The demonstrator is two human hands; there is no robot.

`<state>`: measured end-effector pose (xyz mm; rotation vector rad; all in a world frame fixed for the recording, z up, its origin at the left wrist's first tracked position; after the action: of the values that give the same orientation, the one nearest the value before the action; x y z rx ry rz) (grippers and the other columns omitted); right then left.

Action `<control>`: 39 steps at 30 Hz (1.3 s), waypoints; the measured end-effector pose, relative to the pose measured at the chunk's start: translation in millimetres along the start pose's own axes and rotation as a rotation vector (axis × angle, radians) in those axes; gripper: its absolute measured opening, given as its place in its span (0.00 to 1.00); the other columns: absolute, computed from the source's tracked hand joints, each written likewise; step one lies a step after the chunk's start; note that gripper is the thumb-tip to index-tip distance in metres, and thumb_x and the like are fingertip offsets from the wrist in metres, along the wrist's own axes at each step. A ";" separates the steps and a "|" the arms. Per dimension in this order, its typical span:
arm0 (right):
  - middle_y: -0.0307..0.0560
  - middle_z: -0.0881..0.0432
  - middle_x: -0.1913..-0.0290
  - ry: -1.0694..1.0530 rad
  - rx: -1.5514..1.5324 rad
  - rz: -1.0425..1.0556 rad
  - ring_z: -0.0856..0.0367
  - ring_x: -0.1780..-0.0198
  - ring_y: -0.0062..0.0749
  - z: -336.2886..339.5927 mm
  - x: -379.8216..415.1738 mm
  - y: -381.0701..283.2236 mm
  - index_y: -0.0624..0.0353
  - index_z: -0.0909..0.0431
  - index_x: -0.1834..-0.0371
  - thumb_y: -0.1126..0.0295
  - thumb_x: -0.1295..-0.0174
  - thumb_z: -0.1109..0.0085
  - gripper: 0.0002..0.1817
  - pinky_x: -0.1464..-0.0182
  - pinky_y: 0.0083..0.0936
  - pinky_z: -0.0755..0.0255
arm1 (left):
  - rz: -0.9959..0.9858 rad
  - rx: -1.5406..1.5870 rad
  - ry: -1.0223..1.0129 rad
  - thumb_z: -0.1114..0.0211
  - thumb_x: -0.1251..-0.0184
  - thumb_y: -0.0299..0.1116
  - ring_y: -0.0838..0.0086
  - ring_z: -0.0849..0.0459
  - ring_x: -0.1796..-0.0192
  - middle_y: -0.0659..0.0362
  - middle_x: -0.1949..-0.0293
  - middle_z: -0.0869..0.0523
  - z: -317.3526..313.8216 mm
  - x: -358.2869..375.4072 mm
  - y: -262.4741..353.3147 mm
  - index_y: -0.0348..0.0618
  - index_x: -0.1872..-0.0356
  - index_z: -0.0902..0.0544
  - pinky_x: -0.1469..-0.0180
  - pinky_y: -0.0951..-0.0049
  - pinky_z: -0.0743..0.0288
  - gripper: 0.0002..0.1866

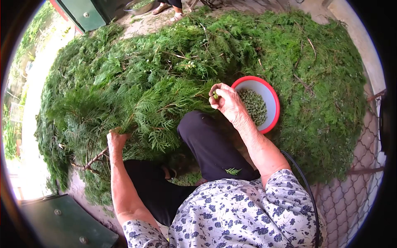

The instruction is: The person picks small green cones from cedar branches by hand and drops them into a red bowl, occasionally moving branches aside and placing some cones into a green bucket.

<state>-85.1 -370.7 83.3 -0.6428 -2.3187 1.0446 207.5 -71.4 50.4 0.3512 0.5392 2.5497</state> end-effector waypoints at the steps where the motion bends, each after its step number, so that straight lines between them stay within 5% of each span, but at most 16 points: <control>1: 0.42 0.26 0.70 0.024 -0.035 -0.007 0.26 0.73 0.26 6.3 -1.0 1.7 0.59 0.32 0.63 0.74 0.41 0.57 0.05 0.76 0.19 0.35 | -0.020 -0.016 0.008 0.28 0.59 0.43 0.55 0.18 0.63 0.45 0.70 0.17 -0.5 -0.8 -0.9 0.40 0.64 0.17 0.58 0.63 0.25 0.22; 8: 0.41 0.30 0.77 0.308 -0.035 0.087 0.37 0.85 0.21 73.6 -3.8 -5.1 0.60 0.30 0.71 0.74 0.43 0.55 0.04 0.87 0.16 0.48 | -0.012 0.053 0.228 0.30 0.56 0.44 0.53 0.19 0.63 0.45 0.67 0.17 3.2 -11.1 -28.7 0.41 0.64 0.17 0.57 0.63 0.26 0.20; 9: 0.39 0.31 0.79 0.371 -0.004 0.103 0.38 0.86 0.20 89.1 -3.4 -6.1 0.59 0.30 0.72 0.73 0.42 0.53 0.04 0.88 0.16 0.48 | -0.161 0.007 0.388 0.33 0.53 0.41 0.53 0.21 0.62 0.46 0.65 0.17 -6.1 -18.0 -51.0 0.41 0.66 0.17 0.56 0.62 0.28 0.16; 12: 0.34 0.32 0.82 0.544 0.042 0.158 0.40 0.88 0.16 135.1 4.9 -12.7 0.55 0.30 0.74 0.70 0.40 0.46 0.06 0.89 0.14 0.48 | -0.145 0.071 0.357 0.36 0.53 0.37 0.53 0.23 0.62 0.49 0.67 0.18 20.7 0.2 -9.4 0.41 0.68 0.18 0.56 0.62 0.30 0.12; 14: 0.34 0.31 0.81 0.683 0.141 0.208 0.41 0.89 0.15 169.2 12.9 -19.6 0.57 0.27 0.71 0.70 0.41 0.43 0.05 0.90 0.14 0.48 | -0.145 0.130 0.277 0.40 0.51 0.32 0.57 0.23 0.61 0.54 0.68 0.18 0.9 -31.1 -66.1 0.42 0.71 0.19 0.53 0.62 0.33 0.07; 17: 0.47 0.22 0.67 0.860 0.541 0.346 0.25 0.73 0.32 226.1 15.1 -25.5 0.67 0.29 0.52 0.71 0.47 0.40 0.19 0.71 0.24 0.29 | -0.175 0.252 0.207 0.40 0.52 0.30 0.60 0.23 0.59 0.56 0.68 0.18 6.0 -31.4 -67.5 0.45 0.72 0.18 0.54 0.62 0.35 0.06; 18: 0.53 0.21 0.60 0.885 0.720 0.442 0.20 0.64 0.39 249.7 11.0 -24.6 0.70 0.32 0.46 0.72 0.48 0.40 0.26 0.60 0.29 0.25 | -0.373 -0.163 0.362 0.39 0.54 0.26 0.68 0.22 0.66 0.60 0.72 0.18 24.3 -5.6 -20.4 0.42 0.73 0.18 0.59 0.68 0.33 0.05; 20: 0.60 0.24 0.49 1.028 0.912 0.213 0.24 0.48 0.45 308.3 6.9 -26.1 0.71 0.36 0.42 0.73 0.50 0.40 0.31 0.44 0.31 0.33 | 0.000 0.798 0.228 0.38 0.54 0.23 0.81 0.27 0.74 0.66 0.76 0.19 30.3 1.0 -9.6 0.40 0.74 0.19 0.68 0.77 0.34 0.04; 22: 0.59 0.22 0.51 1.214 0.912 0.300 0.22 0.52 0.44 308.8 11.6 -35.6 0.72 0.32 0.46 0.74 0.47 0.43 0.24 0.49 0.32 0.30 | -0.031 0.840 0.273 0.36 0.56 0.27 0.82 0.35 0.79 0.69 0.83 0.27 35.6 4.1 -1.5 0.43 0.83 0.24 0.75 0.77 0.41 0.05; 26: 0.44 0.18 0.67 0.730 0.389 0.337 0.19 0.70 0.25 163.9 14.0 -51.7 0.70 0.22 0.59 0.73 0.43 0.45 0.12 0.70 0.21 0.27 | 0.089 0.854 0.365 0.37 0.49 0.27 0.81 0.33 0.82 0.66 0.84 0.27 38.9 5.2 -3.0 0.43 0.84 0.26 0.79 0.79 0.40 0.09; 28: 0.41 0.19 0.70 0.285 0.634 0.270 0.20 0.72 0.20 61.5 22.8 -58.3 0.65 0.19 0.64 0.72 0.45 0.43 0.09 0.76 0.17 0.29 | 0.101 0.856 0.378 0.38 0.47 0.26 0.81 0.32 0.83 0.65 0.84 0.27 39.4 3.2 -7.6 0.42 0.85 0.27 0.80 0.80 0.38 0.10; 32: 0.47 0.19 0.69 -0.521 1.018 0.044 0.20 0.70 0.22 -83.5 58.9 -21.4 0.62 0.18 0.67 0.71 0.44 0.44 0.07 0.68 0.19 0.28 | 0.066 0.929 0.394 0.38 0.49 0.24 0.80 0.31 0.83 0.64 0.86 0.28 43.5 1.1 -16.6 0.42 0.86 0.30 0.79 0.77 0.36 0.12; 34: 0.49 0.19 0.69 -0.678 1.150 0.422 0.21 0.71 0.23 -94.9 50.8 29.5 0.62 0.20 0.58 0.69 0.44 0.43 0.12 0.67 0.21 0.27 | 0.055 0.993 0.434 0.39 0.49 0.23 0.80 0.32 0.83 0.64 0.86 0.28 48.5 3.0 -16.8 0.42 0.87 0.31 0.79 0.77 0.36 0.12; 37: 0.47 0.20 0.72 -0.170 0.869 0.104 0.23 0.74 0.23 -103.6 33.9 64.0 0.66 0.28 0.49 0.67 0.45 0.41 0.21 0.69 0.22 0.29 | 0.044 1.087 0.459 0.40 0.49 0.23 0.80 0.32 0.84 0.64 0.86 0.29 57.3 10.8 -21.0 0.42 0.87 0.29 0.81 0.77 0.38 0.11; 38: 0.53 0.19 0.69 -0.082 0.781 0.187 0.21 0.76 0.35 -104.5 22.2 68.8 0.67 0.27 0.60 0.64 0.46 0.38 0.17 0.69 0.29 0.27 | 0.024 0.976 0.468 0.40 0.48 0.23 0.81 0.33 0.84 0.65 0.86 0.29 62.8 13.2 -26.2 0.42 0.87 0.29 0.81 0.77 0.39 0.11; 39: 0.49 0.19 0.69 -0.035 0.937 0.357 0.22 0.76 0.30 -103.1 15.7 63.4 0.67 0.26 0.63 0.65 0.45 0.39 0.15 0.71 0.27 0.29 | 0.014 1.028 0.496 0.40 0.48 0.23 0.81 0.33 0.84 0.66 0.86 0.30 64.1 15.9 -29.4 0.43 0.87 0.29 0.81 0.77 0.40 0.12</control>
<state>-19.8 -268.4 97.0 -0.6320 -1.4698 2.0921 228.6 -20.0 96.7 0.0392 2.0188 2.1459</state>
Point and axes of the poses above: each hand's wrist, its own x-axis away from the middle knuckle, its own z-axis out of the back of the hand, y = z × x, the point moved 4 cm from there along -x, towards the middle knuckle
